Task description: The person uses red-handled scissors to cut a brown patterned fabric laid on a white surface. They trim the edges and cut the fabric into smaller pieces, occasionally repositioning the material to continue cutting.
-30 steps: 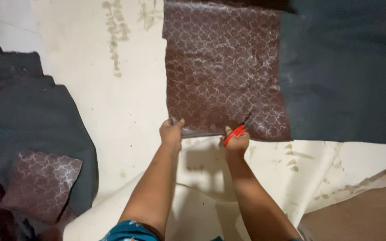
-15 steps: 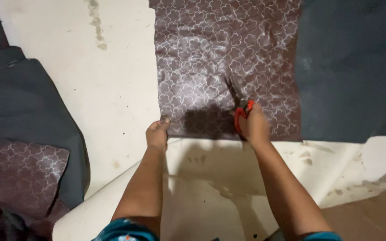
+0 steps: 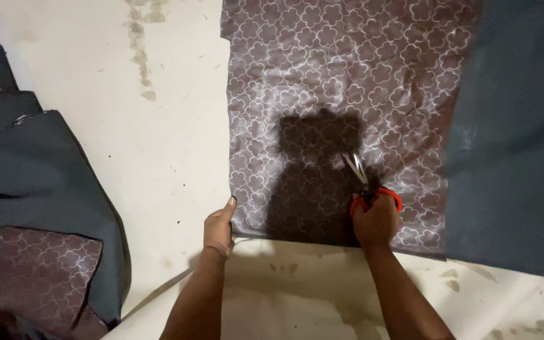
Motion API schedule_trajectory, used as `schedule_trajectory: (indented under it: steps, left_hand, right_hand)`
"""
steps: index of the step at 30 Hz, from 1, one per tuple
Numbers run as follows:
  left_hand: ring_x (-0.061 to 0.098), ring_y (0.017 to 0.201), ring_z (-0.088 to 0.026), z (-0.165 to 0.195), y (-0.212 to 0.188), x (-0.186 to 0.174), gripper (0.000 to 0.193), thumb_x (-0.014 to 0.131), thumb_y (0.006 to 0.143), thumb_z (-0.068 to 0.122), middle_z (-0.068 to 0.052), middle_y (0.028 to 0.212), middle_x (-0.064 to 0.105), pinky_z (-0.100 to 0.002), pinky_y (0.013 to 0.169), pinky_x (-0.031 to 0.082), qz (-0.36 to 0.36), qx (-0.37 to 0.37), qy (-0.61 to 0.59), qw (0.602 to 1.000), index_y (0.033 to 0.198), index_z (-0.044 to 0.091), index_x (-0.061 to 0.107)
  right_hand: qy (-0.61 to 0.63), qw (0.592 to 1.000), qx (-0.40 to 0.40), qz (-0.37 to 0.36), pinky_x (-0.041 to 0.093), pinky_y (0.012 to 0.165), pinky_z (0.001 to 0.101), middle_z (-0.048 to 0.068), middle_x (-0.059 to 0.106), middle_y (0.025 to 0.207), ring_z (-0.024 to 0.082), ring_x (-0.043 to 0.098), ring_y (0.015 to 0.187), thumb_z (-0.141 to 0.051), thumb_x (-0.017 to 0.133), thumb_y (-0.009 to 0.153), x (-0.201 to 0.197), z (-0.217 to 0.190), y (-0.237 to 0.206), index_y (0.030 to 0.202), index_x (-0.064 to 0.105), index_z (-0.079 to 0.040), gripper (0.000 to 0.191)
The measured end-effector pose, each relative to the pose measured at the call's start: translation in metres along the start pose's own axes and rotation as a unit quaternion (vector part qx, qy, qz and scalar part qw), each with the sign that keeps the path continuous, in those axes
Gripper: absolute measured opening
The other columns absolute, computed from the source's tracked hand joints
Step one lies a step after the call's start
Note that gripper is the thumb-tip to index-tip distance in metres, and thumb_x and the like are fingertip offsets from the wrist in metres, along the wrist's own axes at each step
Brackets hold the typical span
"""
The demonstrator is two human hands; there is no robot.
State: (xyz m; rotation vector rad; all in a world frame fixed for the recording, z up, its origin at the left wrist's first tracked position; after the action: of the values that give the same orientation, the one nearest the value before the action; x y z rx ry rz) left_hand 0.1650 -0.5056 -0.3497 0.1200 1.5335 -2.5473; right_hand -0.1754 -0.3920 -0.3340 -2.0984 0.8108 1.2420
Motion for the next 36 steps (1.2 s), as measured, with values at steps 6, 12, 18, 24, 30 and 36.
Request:
schedule_trajectory:
  steps: [6,12,18,24,30,36]
  left_hand:
    - [0.044,0.053,-0.015,-0.013,0.002,-0.01,0.047,0.077,0.089,0.042,-0.002,0.065,0.051,-0.033,0.043,0.036,-0.005,0.022,0.039,0.999,0.088,-0.004,0.073]
    - [0.063,0.069,-0.02,-0.017,-0.019,-0.01,0.038,0.078,0.085,0.036,-0.011,0.083,0.072,-0.034,0.055,0.049,-0.03,0.075,0.024,0.996,0.091,-0.001,0.075]
    - [0.065,0.07,-0.019,-0.02,-0.063,-0.016,0.031,0.077,0.088,0.031,-0.009,0.083,0.07,-0.034,0.058,0.056,-0.077,0.151,0.016,0.985,0.087,0.001,0.07]
    - [0.057,0.068,-0.012,-0.008,-0.12,-0.023,0.026,0.076,0.092,0.027,-0.003,0.08,0.065,-0.026,0.058,0.05,-0.136,0.208,-0.067,0.966,0.087,0.003,0.069]
    - [0.067,0.082,-0.021,-0.007,-0.179,-0.021,0.036,0.069,0.092,0.027,-0.014,0.098,0.071,-0.029,0.07,0.054,-0.129,0.278,-0.06,0.95,0.114,-0.001,0.063]
    - [0.054,0.126,-0.03,-0.081,-0.178,0.007,0.05,0.072,0.095,0.022,-0.017,0.135,0.054,-0.04,0.094,0.058,-0.243,0.08,-0.143,0.956,0.13,-0.001,0.043]
  right_hand:
    - [-0.003,0.999,-0.033,0.03,0.051,0.077,0.0534,0.018,0.067,0.095,0.041,0.065,0.09,-0.032,0.082,0.086,0.009,0.015,-0.013,0.104,0.061,-0.001,0.041]
    - [0.007,0.992,-0.085,0.092,0.05,0.08,0.0562,0.023,0.066,0.103,0.047,0.063,0.097,-0.029,0.079,0.091,-0.008,0.01,-0.03,0.113,0.06,-0.001,0.04]
    - [0.094,0.986,-0.082,0.107,0.049,0.086,0.0542,0.022,0.067,0.106,0.045,0.064,0.099,-0.026,0.074,0.093,-0.046,-0.008,-0.083,0.12,0.056,0.0,0.041]
    - [0.179,0.98,-0.05,0.066,0.049,0.09,0.0467,0.02,0.067,0.111,0.038,0.065,0.102,-0.024,0.072,0.092,-0.093,-0.009,-0.14,0.125,0.055,0.0,0.045]
    - [0.279,0.959,0.019,-0.037,0.052,0.081,0.0376,0.016,0.069,0.101,0.023,0.064,0.09,-0.019,0.066,0.094,-0.106,0.015,-0.195,0.123,0.064,0.003,0.037]
    - [0.341,0.927,0.041,-0.152,0.054,0.074,0.0255,-0.001,0.075,0.086,0.007,0.068,0.078,-0.022,0.068,0.093,-0.062,0.028,-0.283,0.106,0.07,0.0,0.026]
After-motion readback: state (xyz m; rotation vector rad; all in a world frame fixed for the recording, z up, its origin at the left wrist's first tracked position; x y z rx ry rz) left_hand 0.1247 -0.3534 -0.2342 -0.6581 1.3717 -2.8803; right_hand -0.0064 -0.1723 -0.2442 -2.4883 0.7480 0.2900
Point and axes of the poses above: each hand's wrist, its own y-axis towards the middle knuckle, its own x-axis out of the palm, z = x × y, the point moved 5 cm from there along y, towards the middle knuckle
